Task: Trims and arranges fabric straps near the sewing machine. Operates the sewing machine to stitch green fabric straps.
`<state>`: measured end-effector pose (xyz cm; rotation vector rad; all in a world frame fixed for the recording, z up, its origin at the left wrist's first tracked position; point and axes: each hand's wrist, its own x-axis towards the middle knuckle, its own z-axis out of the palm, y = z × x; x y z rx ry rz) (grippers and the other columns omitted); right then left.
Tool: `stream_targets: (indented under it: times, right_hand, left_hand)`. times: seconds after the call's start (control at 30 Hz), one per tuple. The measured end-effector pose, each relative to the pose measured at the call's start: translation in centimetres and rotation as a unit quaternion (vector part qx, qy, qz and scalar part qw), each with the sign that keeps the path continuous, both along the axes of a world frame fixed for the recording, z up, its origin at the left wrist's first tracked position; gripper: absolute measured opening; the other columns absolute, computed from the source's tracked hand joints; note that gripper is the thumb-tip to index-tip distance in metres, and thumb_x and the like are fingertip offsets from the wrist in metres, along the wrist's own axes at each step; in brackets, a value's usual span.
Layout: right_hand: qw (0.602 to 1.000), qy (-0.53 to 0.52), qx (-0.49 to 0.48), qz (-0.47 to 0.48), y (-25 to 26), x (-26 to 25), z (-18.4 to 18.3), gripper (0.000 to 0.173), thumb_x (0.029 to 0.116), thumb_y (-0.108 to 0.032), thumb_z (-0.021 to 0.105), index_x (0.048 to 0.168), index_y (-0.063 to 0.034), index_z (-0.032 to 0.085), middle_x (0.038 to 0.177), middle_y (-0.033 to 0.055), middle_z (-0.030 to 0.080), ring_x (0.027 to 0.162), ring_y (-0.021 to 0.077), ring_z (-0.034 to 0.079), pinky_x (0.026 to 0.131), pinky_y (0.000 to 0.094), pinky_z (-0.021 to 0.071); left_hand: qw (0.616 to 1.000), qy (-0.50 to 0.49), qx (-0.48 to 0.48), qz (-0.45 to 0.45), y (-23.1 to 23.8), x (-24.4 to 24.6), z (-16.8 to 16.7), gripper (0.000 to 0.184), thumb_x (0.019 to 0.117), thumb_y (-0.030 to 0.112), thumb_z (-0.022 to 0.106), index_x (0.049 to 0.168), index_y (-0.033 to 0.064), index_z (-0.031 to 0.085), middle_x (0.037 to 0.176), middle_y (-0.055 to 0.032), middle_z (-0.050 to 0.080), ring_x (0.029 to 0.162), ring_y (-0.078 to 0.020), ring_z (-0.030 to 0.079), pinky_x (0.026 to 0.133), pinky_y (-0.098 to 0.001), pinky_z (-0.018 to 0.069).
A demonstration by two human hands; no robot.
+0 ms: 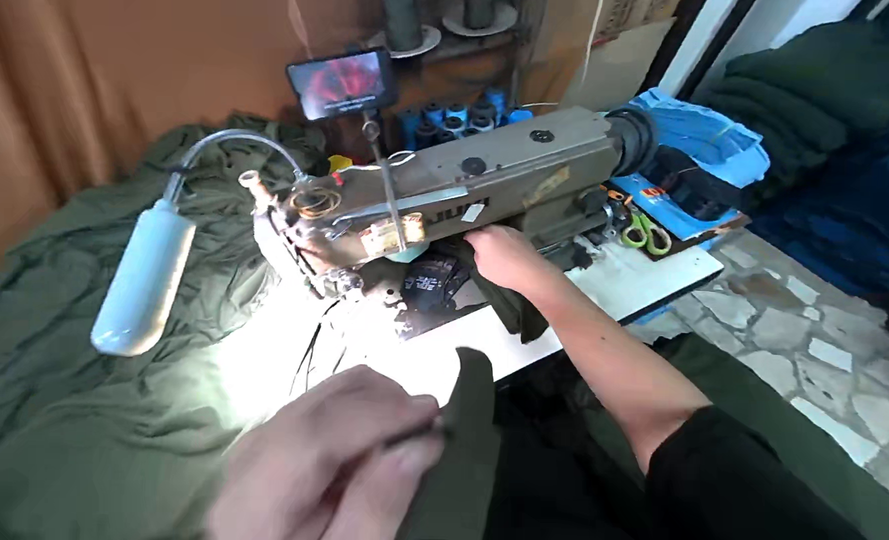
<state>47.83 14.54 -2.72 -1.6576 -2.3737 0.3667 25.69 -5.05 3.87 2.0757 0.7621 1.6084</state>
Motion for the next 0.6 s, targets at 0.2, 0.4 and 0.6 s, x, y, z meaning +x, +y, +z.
stream_targets:
  times: [0.2, 0.4, 0.6]
  right_hand:
    - [0.815, 0.542, -0.059, 0.196, -12.8, -3.7, -2.2, 0.032, 0.0955, -0.027, 0.066, 0.111, 0.0017, 0.067, 0.091, -0.0043, 0.066, 0.067, -0.0083, 0.052, 0.059, 0.0107, 0.0464]
    - [0.795, 0.596, -0.021, 0.110, -14.2, -6.7, -2.5, 0.014, 0.0915, 0.003, 0.061, 0.094, -0.0113, 0.063, 0.072, -0.0091, 0.060, 0.056, -0.0059, 0.052, 0.054, 0.0104, 0.0471]
    - [0.824, 0.549, 0.095, 0.102, -14.5, -8.2, -3.0, 0.012, 0.0874, 0.002, 0.066, 0.095, -0.0080, 0.064, 0.079, -0.0070, 0.063, 0.063, -0.0063, 0.055, 0.058, 0.0100, 0.0500]
  left_hand:
    - [0.982, -0.092, -0.127, 0.106, 2.0, 0.5, -8.4, 0.006, 0.0986, 0.011, 0.065, 0.097, 0.0111, 0.071, 0.086, 0.0131, 0.071, 0.076, 0.0064, 0.065, 0.072, -0.0132, 0.0566]
    - [0.967, -0.143, -0.186, 0.098, 1.7, -0.1, -9.3, 0.009, 0.0947, 0.004, 0.064, 0.099, 0.0091, 0.070, 0.080, 0.0111, 0.071, 0.070, 0.0043, 0.065, 0.066, -0.0138, 0.0563]
    - [0.976, -0.085, -0.075, 0.186, 2.1, -0.5, -10.2, 0.008, 0.0916, 0.005, 0.066, 0.093, -0.0017, 0.070, 0.081, 0.0018, 0.070, 0.074, 0.0067, 0.063, 0.071, -0.0096, 0.0531]
